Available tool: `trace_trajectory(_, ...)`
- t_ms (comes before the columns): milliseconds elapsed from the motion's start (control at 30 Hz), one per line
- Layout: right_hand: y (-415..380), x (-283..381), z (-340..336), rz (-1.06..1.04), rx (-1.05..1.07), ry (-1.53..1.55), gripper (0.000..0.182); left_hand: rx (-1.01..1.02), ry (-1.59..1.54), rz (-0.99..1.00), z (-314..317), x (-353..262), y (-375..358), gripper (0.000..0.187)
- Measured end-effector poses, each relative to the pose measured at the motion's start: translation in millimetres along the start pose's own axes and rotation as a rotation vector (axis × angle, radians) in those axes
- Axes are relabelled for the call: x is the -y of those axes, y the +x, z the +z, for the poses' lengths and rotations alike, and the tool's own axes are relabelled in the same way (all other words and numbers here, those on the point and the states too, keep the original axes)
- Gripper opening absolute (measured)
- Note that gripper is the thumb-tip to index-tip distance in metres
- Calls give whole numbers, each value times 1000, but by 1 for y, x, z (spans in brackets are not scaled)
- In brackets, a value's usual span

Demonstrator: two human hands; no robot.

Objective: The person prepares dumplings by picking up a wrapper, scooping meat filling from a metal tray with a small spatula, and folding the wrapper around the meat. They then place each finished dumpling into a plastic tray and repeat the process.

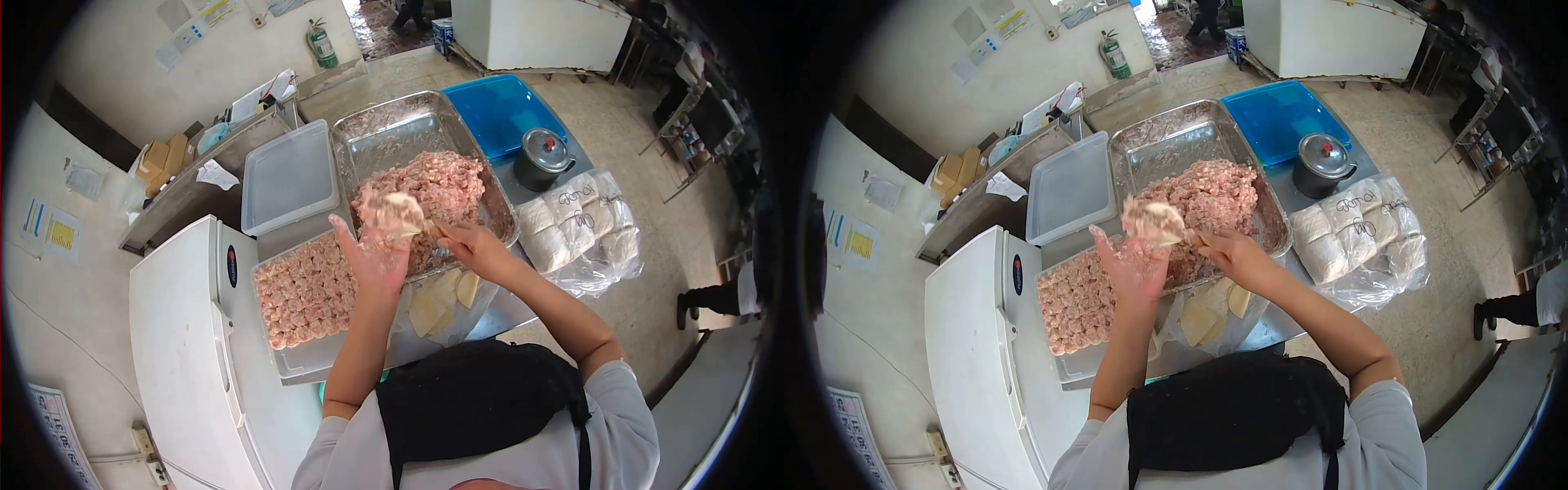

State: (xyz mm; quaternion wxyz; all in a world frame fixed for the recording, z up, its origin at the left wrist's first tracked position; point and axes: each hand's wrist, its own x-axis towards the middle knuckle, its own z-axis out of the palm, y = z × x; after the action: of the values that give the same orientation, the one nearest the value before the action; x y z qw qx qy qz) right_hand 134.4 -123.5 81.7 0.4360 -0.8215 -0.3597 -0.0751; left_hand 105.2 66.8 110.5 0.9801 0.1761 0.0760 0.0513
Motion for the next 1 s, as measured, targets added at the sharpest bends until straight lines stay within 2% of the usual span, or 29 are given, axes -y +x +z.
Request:
trace_trajectory(33, -2, 2, -8, -3, -8, -5, 25, -13, -11, 2, -14, 0, 5, 87)
trace_trajectory(100, -11, 12, -33, 130, 295, -388, 27, -81, -42, 2, -43, 6, 14, 84)
trace_trajectory(200, -7, 48, -56, 157, 391, -484, 34, -183, -35, -20, -48, 10, 16, 83)
trace_trajectory(300, -14, 12, -35, 62, 391, -429, 36, -195, 54, 46, -21, 11, 8, 81)
trace_trajectory(333, -9, 21, -48, 53, 395, -426, 36, -198, 53, 56, -17, 12, 6, 81)
trace_trajectory(400, 5, 37, -80, -20, 452, -676, 36, -289, 61, 82, -10, 14, 7, 77)
trace_trajectory(433, 5, 36, -80, -26, 452, -673, 36, -289, 62, 88, -15, 14, 11, 77)
trace_trajectory(500, 3, 33, -74, -195, 320, -538, 37, -152, 29, 36, -23, 14, 17, 73)
trace_trajectory(533, 2, 24, -75, -202, 322, -535, 37, -153, 28, 44, -18, 17, 17, 73)
trace_trajectory(600, 6, 6, -80, -77, 393, -417, 34, -238, -23, 95, -3, 21, 12, 68)
trace_trajectory(633, 11, -3, -90, -98, 399, -412, 34, -240, -26, 117, 4, 25, 10, 68)
trace_trajectory(700, 18, -18, -116, -67, 327, -58, 32, -7, 417, 229, 16, 35, 2, 66)
trace_trajectory(733, 20, -20, -126, -78, 330, -53, 32, -9, 420, 241, 21, 36, -4, 66)
trace_trajectory(800, 20, -19, -143, 281, 509, 143, 35, 80, 897, 182, 28, 33, -14, 70)
trace_trajectory(833, 20, -18, -150, 272, 516, 147, 35, 121, 1569, 547, 28, 30, -10, 78)
trace_trajectory(867, 21, -16, -154, 248, 572, 190, 35, 108, 1575, 552, 32, 31, -9, 78)
trace_trajectory(900, 20, -16, -156, 225, 627, 234, 34, 197, 1601, 502, 36, 33, -9, 72)
trace_trajectory(933, 17, -19, -156, 218, 634, 241, 34, 286, 1624, 450, 40, 34, -8, 66)
trace_trajectory(967, 14, -24, -154, 126, 595, 240, 34, 276, 1630, 452, 44, 31, -7, 66)
trace_trajectory(1000, 12, -29, -152, 36, 555, 238, 34, 334, 1614, 262, 47, 25, -6, 57)
